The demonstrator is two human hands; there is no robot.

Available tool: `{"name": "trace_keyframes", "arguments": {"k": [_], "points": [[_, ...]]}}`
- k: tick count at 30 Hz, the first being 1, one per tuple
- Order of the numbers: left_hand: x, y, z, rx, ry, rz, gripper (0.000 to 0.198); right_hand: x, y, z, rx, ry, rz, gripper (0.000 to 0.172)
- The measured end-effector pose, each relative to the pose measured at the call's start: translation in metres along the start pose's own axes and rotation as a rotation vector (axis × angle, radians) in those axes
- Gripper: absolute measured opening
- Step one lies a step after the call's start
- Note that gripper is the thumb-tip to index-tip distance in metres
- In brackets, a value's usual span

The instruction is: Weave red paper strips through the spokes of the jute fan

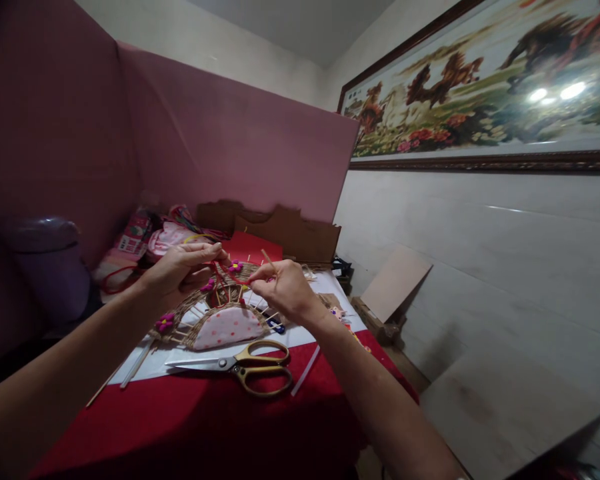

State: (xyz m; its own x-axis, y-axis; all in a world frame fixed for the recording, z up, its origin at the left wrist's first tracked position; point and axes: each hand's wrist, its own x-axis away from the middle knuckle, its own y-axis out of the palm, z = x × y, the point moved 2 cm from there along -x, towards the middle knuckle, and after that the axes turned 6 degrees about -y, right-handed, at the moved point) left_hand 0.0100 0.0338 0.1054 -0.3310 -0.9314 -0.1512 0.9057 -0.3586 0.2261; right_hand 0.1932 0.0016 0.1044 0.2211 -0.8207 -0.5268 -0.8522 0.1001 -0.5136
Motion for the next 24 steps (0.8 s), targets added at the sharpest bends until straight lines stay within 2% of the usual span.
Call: {"name": "trace_keyframes", "arguments": {"k": [4,8,15,24], "points": [[0.0,0.001,0.0,0.021,0.002,0.004,0.02,-0.004,-0.003,0.001,-0.168,0.111,-0.036,0.013],[0.001,-0.001,0.0,0.028,0.006,-0.006,0.019,-0.001,-0.004,0.001,-0.434,0.193,-0.086,0.014],[0.0,-0.002,-0.002,0.004,0.026,-0.022,0.02,0.004,-0.006,0.002,-0.493,0.28,-0.104,0.015],[0.002,-0.002,-0.004,0.062,-0.047,0.035,0.02,0.008,-0.012,0.012,-0.691,0.319,0.062,0.013]]}}
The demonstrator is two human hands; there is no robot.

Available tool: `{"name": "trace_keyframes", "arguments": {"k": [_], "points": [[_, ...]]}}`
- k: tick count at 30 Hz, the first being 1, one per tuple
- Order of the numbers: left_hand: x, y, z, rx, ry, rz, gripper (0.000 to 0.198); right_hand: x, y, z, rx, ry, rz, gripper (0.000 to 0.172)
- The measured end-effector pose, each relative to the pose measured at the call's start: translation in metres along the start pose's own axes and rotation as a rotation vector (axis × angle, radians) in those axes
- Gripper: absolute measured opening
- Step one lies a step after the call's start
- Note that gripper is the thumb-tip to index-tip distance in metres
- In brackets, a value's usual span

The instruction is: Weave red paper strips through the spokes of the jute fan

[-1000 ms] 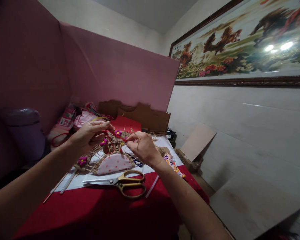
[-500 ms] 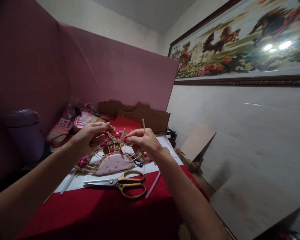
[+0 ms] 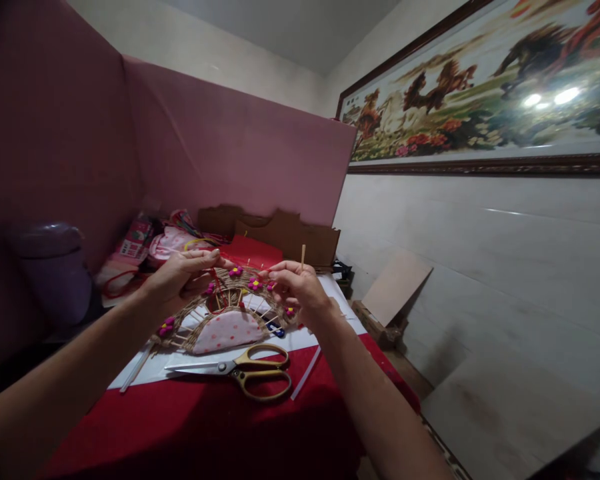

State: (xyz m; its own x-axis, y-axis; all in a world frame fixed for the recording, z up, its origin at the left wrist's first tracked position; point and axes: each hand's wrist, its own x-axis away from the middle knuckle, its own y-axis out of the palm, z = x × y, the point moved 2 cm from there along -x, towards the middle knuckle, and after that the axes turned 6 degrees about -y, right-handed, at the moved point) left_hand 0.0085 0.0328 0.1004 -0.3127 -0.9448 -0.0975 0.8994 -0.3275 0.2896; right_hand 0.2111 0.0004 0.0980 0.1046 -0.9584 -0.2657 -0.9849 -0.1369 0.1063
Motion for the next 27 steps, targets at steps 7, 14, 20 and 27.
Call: {"name": "trace_keyframes", "arguments": {"k": [7,14,20,27], "points": [[-0.001,0.002,0.001,0.015,-0.018,-0.038,0.019,-0.008,-0.017,0.028,0.026,0.002,0.053,0.015],[0.0,0.006,0.004,-0.016,-0.013,-0.048,0.019,-0.01,-0.016,0.042,0.139,0.04,0.082,0.017],[0.002,0.008,0.011,-0.056,-0.012,-0.054,0.02,-0.01,-0.013,0.05,0.203,0.052,0.136,0.014],[0.005,0.011,0.015,-0.072,-0.006,-0.048,0.019,-0.014,-0.008,0.057,0.198,0.041,0.129,0.012]]}}
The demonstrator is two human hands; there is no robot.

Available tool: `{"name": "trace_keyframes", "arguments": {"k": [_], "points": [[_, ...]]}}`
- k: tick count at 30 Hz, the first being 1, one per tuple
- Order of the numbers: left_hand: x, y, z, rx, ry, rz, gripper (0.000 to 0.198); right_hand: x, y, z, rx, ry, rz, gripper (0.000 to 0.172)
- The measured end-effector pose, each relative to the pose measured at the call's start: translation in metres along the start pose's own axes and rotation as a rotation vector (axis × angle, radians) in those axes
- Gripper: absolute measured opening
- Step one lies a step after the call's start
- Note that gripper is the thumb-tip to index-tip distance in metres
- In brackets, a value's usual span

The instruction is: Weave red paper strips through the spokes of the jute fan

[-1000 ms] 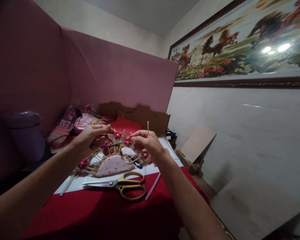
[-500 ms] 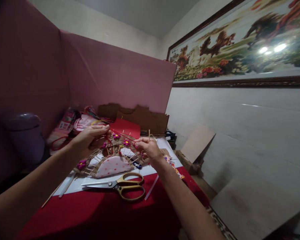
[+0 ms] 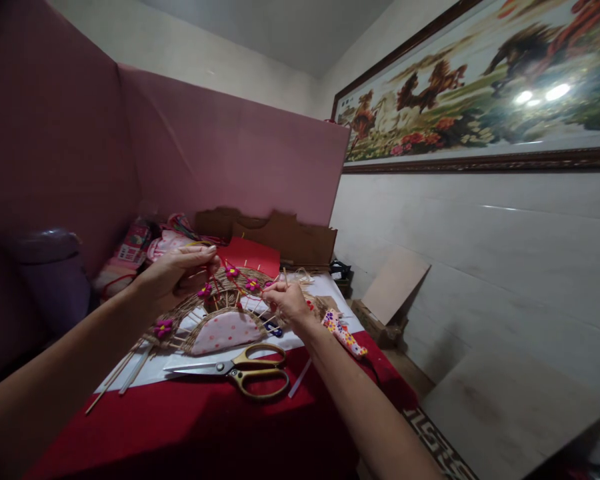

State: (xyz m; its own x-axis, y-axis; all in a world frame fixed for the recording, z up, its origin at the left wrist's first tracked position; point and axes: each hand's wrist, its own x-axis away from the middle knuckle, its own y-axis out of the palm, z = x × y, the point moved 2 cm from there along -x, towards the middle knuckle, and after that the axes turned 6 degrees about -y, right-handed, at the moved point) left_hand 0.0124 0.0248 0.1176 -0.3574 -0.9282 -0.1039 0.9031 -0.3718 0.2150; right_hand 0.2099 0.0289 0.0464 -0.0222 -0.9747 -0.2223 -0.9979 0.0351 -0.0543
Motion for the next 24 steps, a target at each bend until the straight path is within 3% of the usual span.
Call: {"name": "trace_keyframes", "arguments": {"k": [16,21,24], "points": [[0.005,0.001,0.004,-0.013,0.016,0.006,0.019,-0.025,0.016,0.028,0.046,-0.108,-0.031,0.011],[0.006,-0.002,0.004,-0.014,0.023,0.013,0.02,-0.022,0.002,0.021,0.122,-0.068,-0.107,0.011],[0.006,-0.002,0.004,-0.014,0.027,0.008,0.02,-0.024,-0.016,0.009,0.165,-0.08,-0.047,0.007]]}}
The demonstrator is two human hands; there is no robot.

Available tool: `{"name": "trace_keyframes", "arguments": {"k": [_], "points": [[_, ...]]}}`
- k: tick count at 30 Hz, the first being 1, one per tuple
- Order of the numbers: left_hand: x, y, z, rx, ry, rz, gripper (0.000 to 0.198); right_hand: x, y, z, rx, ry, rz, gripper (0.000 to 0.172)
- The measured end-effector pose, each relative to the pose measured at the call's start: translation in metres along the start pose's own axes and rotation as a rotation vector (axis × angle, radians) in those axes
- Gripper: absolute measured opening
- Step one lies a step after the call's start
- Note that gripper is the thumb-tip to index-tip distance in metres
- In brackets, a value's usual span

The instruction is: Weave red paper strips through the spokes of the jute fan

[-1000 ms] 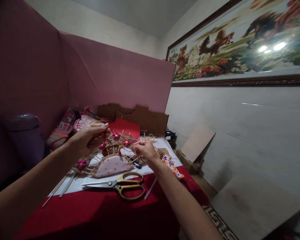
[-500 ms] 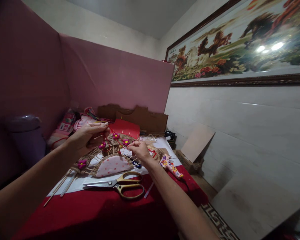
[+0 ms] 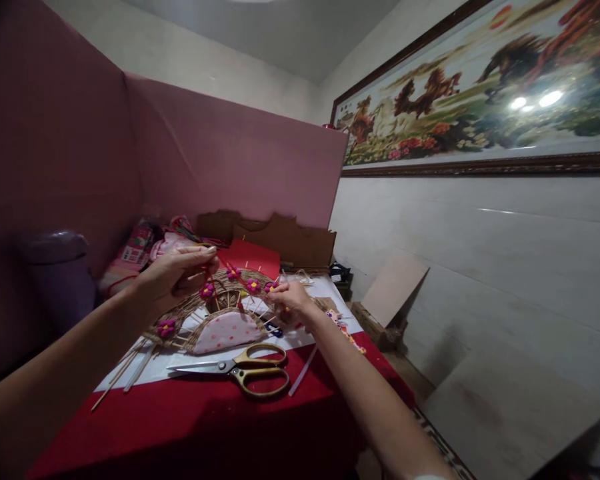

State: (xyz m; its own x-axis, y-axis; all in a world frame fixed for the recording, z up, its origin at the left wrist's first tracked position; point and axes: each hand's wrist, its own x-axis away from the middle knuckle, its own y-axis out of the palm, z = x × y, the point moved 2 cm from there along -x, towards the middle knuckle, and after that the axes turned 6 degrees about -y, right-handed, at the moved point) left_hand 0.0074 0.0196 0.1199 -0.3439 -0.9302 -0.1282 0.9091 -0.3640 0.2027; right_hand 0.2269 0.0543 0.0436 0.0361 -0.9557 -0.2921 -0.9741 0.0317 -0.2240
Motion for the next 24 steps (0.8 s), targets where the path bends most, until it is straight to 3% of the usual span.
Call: {"name": "trace_keyframes", "arguments": {"k": [3,6,10,14,16,24], "points": [[0.001,0.003,0.0,-0.009,-0.007,-0.003,0.021,-0.005,-0.014,-0.019,0.017,-0.076,0.132,0.011],[0.001,0.007,-0.001,-0.034,-0.011,-0.03,0.023,-0.002,-0.01,-0.046,0.007,-0.164,0.169,0.022],[-0.001,0.009,-0.004,-0.058,-0.02,-0.082,0.025,0.01,0.017,-0.079,-0.074,-0.295,-0.106,0.032],[-0.001,0.01,-0.007,-0.046,-0.03,-0.093,0.024,0.015,0.038,-0.088,-0.169,-0.268,-0.398,0.035],[0.0,0.009,-0.008,-0.046,-0.026,-0.095,0.024,0.013,0.041,-0.086,-0.182,-0.236,-0.45,0.033],[0.004,-0.004,-0.033,-0.064,-0.151,-0.039,0.024,0.0,0.024,-0.078,-0.319,-0.176,-0.24,0.037]]}}
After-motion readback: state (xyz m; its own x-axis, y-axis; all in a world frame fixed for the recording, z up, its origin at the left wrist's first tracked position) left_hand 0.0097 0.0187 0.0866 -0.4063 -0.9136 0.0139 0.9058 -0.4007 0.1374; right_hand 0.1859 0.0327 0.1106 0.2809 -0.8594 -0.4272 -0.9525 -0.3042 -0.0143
